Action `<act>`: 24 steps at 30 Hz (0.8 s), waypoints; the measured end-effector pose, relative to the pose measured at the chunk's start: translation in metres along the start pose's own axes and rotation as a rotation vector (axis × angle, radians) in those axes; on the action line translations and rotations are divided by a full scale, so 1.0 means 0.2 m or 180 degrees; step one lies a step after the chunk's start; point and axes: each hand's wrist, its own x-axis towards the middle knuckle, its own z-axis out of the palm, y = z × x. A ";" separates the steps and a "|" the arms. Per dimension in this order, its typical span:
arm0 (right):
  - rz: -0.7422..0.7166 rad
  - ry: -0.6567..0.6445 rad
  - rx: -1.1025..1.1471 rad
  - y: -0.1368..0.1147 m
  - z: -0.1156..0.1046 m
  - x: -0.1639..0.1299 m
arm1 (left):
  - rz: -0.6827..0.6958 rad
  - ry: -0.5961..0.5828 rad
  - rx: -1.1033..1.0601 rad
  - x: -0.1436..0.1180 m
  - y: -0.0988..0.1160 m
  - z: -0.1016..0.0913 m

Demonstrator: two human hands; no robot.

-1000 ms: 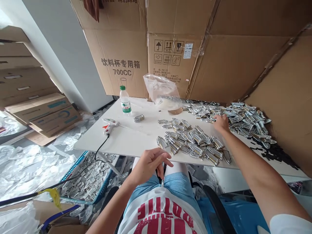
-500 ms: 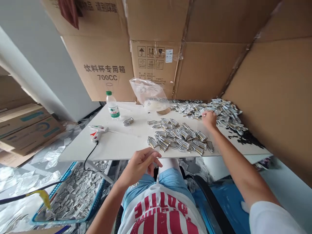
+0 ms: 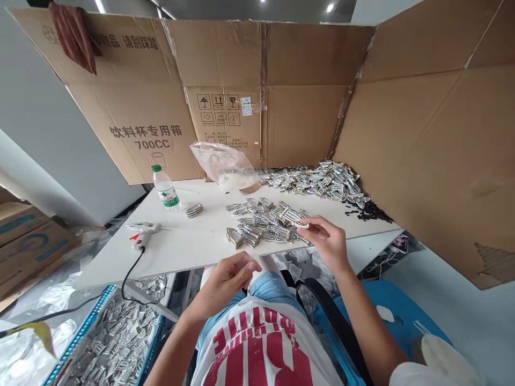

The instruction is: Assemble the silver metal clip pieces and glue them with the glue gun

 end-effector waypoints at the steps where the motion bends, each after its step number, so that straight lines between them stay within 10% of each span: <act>1: 0.0122 0.0026 0.0104 0.00 0.01 -0.01 | 0.0003 -0.0023 -0.0007 0.00 0.00 0.00; 24: 0.1177 -0.1031 0.0490 -0.11 0.36 -0.15 | -0.0278 0.0499 0.0853 -0.03 0.02 0.04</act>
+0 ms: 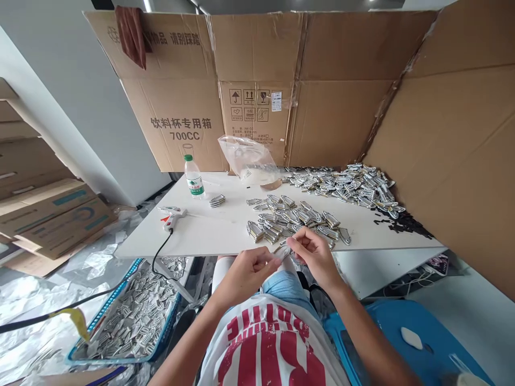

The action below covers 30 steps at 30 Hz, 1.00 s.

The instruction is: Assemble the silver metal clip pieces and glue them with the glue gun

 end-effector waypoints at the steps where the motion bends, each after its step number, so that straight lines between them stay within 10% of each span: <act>1: 0.0052 -0.0090 0.0053 0.01 0.01 0.00 | -0.0009 0.0033 0.0045 0.00 -0.01 0.00; 22: 0.0639 -0.0198 0.0652 0.06 0.06 0.01 | -0.0080 0.0758 0.0549 0.02 -0.05 -0.01; 30: 0.0835 -0.0489 0.0876 0.08 0.08 0.02 | 0.0000 0.0044 0.0026 0.05 -0.09 -0.06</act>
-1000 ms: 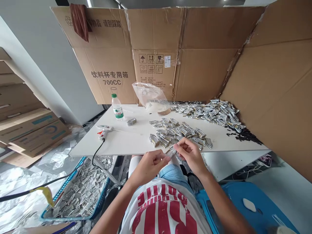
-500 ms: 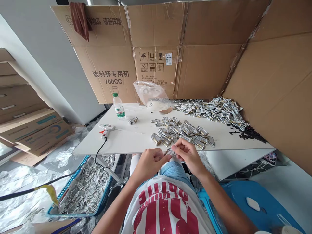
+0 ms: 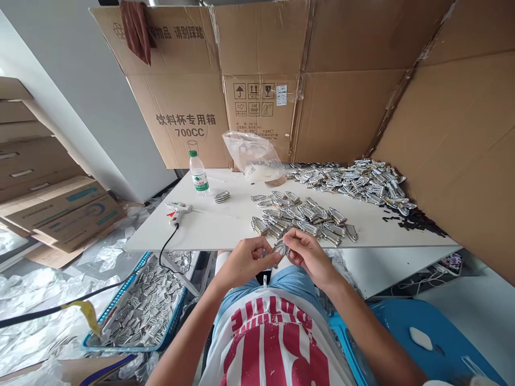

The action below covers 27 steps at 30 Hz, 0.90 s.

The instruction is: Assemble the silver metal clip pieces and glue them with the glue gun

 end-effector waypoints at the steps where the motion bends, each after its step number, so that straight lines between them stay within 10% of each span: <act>1: 0.0023 -0.0001 0.0024 0.01 0.00 0.01 | -0.0018 -0.0078 -0.0132 0.01 -0.01 0.00; 14: 0.0233 -0.0254 0.0187 0.03 0.01 0.02 | 0.0077 -0.0574 -0.0384 0.05 -0.07 -0.07; 27: -0.0072 -0.0189 -0.0129 -0.04 -0.12 0.03 | -0.0339 0.0962 0.0423 0.03 -0.16 -0.30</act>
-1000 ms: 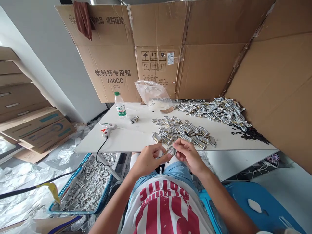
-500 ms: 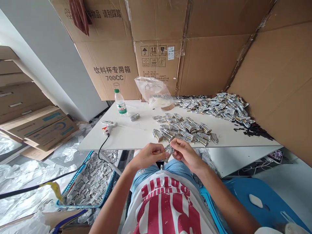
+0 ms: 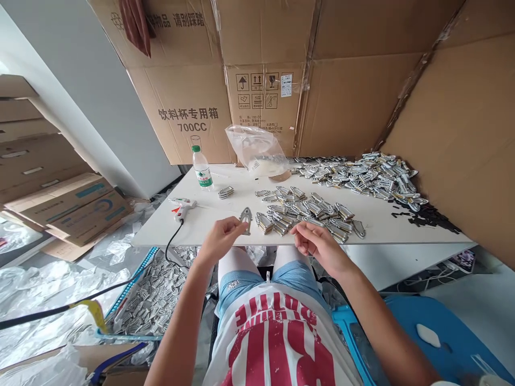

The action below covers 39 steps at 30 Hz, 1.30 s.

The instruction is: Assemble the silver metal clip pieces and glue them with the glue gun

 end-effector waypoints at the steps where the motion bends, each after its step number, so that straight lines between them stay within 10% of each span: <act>1: -0.0016 0.0038 -0.0014 -0.01 -0.01 0.00 | -0.0063 0.0118 0.0188 0.02 -0.03 -0.01; 9: -0.0099 0.0351 -0.0238 -0.05 -0.06 -0.01 | -0.0398 0.0420 0.0970 0.12 -0.20 0.08; 28: 0.0044 0.0166 -0.0497 -0.03 -0.12 -0.01 | -0.0875 0.0561 0.1528 0.22 -0.23 0.18; 39: 0.1273 -0.0856 -0.0710 0.37 -0.12 -0.11 | -0.0629 0.0986 0.1115 0.15 -0.27 0.23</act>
